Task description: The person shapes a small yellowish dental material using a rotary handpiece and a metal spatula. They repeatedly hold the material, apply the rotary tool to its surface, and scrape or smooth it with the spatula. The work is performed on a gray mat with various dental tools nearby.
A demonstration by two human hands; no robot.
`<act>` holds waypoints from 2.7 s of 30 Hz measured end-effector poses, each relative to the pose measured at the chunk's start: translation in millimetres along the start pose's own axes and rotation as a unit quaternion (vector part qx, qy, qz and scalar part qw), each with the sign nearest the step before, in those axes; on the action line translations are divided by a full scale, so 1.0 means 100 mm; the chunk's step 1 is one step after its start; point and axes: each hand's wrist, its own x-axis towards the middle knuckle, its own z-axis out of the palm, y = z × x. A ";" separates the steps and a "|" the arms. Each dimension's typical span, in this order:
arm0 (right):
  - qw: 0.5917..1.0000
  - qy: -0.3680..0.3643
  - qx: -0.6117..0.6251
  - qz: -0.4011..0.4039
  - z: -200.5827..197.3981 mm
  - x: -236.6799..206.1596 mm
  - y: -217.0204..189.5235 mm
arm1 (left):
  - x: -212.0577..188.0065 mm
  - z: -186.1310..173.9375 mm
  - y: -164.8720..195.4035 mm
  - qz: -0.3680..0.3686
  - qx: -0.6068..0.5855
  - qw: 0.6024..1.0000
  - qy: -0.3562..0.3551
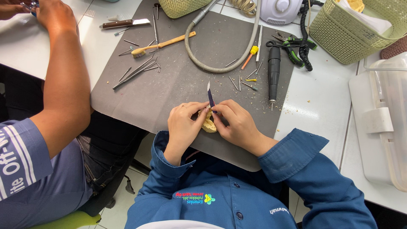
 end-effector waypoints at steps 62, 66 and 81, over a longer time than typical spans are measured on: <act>0.999 0.010 -0.039 -0.032 0.06 -0.02 0.01 | 0.04 0.06 -0.11 0.009 0.035 0.998 -0.053; 0.998 0.013 -0.052 -0.027 0.08 -0.03 0.01 | 0.02 0.06 -0.11 0.031 0.030 0.998 -0.038; 0.998 0.022 -0.050 -0.017 0.08 -0.06 -0.02 | -0.03 0.07 -0.07 0.021 0.018 1.000 -0.012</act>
